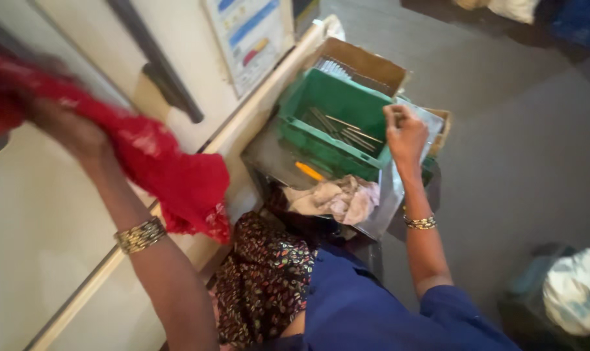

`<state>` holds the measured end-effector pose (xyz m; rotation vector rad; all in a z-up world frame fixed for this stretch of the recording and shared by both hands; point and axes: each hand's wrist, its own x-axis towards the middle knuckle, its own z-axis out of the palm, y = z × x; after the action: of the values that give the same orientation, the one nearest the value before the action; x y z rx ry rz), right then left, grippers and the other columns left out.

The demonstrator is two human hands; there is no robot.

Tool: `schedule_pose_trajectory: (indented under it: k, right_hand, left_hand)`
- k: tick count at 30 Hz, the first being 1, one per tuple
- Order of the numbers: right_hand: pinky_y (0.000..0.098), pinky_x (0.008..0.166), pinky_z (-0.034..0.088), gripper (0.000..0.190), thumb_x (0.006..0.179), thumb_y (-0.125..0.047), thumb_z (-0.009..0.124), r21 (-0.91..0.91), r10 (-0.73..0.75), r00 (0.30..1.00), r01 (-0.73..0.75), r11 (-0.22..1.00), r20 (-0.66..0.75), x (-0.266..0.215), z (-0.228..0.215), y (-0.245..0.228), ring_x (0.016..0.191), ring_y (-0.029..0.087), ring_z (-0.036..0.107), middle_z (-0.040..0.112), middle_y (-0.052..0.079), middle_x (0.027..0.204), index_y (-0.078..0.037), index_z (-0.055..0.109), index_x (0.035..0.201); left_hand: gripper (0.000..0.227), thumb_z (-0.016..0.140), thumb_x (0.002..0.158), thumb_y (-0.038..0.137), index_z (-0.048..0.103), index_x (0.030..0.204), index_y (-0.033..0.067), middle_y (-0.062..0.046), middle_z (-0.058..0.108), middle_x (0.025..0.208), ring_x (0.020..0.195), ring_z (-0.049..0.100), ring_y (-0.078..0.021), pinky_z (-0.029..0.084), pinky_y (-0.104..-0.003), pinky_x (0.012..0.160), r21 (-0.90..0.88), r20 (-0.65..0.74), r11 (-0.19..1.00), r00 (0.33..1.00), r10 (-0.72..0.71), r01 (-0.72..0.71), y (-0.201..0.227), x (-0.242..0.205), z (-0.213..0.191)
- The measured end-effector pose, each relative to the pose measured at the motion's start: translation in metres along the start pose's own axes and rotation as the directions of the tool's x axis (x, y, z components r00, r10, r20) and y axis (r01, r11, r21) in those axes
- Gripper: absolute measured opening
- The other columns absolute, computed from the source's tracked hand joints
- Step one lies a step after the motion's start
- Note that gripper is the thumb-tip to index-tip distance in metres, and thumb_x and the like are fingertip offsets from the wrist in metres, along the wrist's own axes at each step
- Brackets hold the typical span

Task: The person repeatedly opens a machine door, removes small metal rods, wipes them with a cloth, and uses a yellow-handled tool to clean the interior of the rods. The person then places the rods back into the machine and closes the door.

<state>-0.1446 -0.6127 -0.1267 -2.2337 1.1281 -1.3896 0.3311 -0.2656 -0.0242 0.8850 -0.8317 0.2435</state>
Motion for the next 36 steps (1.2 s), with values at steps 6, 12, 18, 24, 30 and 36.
schedule_pose_trajectory:
  k: [6, 12, 18, 24, 30, 36]
  right_hand:
    - [0.0493, 0.07, 0.055, 0.017, 0.089, -0.015, 0.074, -0.336, 0.127, 0.992, -0.117, 0.935, 0.01, -0.062, -0.025, 0.116, 0.074, 0.04, 0.071, 0.072, 0.019, 0.08, -0.008, 0.073, 0.105]
    - [0.0515, 0.081, 0.057, 0.039, 0.077, -0.033, 0.083, -0.419, 0.33, 0.856, -0.15, 0.895, 0.398, -0.133, 0.039, 0.148, 0.09, 0.044, 0.07, 0.073, 0.026, 0.094, -0.01, 0.075, 0.108]
    - [0.0465, 0.086, 0.059, 0.041, 0.074, -0.03, 0.08, -0.492, 0.402, 0.761, -0.126, 0.861, 0.509, -0.111, 0.041, 0.151, 0.097, 0.039, 0.074, 0.075, 0.021, 0.104, -0.012, 0.076, 0.111]
    - [0.0512, 0.088, 0.056, 0.062, 0.073, -0.047, 0.087, -0.632, 0.499, 0.816, -0.226, 0.741, 0.293, -0.087, -0.021, 0.132, 0.1, 0.043, 0.07, 0.074, 0.024, 0.107, -0.007, 0.07, 0.117]
    - [0.0411, 0.082, 0.057, 0.06, 0.09, -0.022, 0.079, -0.007, 0.268, 0.889, -0.286, 0.958, 0.372, -0.045, -0.053, 0.024, 0.093, 0.031, 0.073, 0.073, 0.02, 0.106, -0.002, 0.051, 0.14]
    - [0.0324, 0.085, 0.061, 0.037, 0.096, -0.009, 0.072, 0.592, -0.116, 0.72, -0.455, 0.666, 0.684, -0.052, -0.024, -0.124, 0.096, 0.019, 0.071, 0.069, 0.013, 0.107, -0.003, 0.05, 0.124]
  left_hand:
    - [0.042, 0.04, 0.116, 0.043, 0.056, 0.121, 0.0049, -0.008, 0.063, 0.104, 0.077, 0.053, -0.0152, 0.043, -0.03, 0.07, -0.029, -0.05, 0.997, 0.997, 0.064, -0.066, -0.031, 0.001, -0.008]
    - [0.046, 0.039, 0.117, 0.042, 0.056, 0.13, 0.001, -0.012, 0.065, 0.121, 0.109, 0.062, -0.0216, 0.054, -0.039, 0.1, 0.246, -0.075, 0.935, 0.956, 0.283, -0.257, -0.063, 0.01, -0.018]
    - [0.039, 0.043, 0.118, 0.038, 0.056, 0.122, 0.0013, -0.008, 0.064, 0.103, 0.084, 0.061, -0.0168, 0.052, -0.034, 0.078, 0.021, -0.261, 0.988, 0.954, 0.151, -0.15, -0.045, 0.011, 0.016]
    - [0.042, 0.039, 0.119, 0.038, 0.058, 0.116, 0.0004, -0.005, 0.061, 0.084, 0.07, 0.059, -0.0152, 0.049, -0.033, 0.066, 0.156, -0.354, 0.986, 0.929, 0.108, -0.055, 0.013, 0.009, 0.046]
    - [0.041, 0.038, 0.117, 0.036, 0.06, 0.124, 0.0021, -0.003, 0.059, 0.086, 0.073, 0.058, -0.014, 0.048, -0.033, 0.068, 0.323, -0.282, 0.939, 0.936, 0.212, -0.116, 0.037, -0.003, 0.027]
    - [0.037, 0.042, 0.118, 0.033, 0.059, 0.113, 0.0002, -0.007, 0.066, 0.095, 0.083, 0.065, -0.0188, 0.054, -0.037, 0.079, 0.401, -0.297, 0.909, 0.923, 0.244, -0.111, 0.052, -0.011, -0.019]
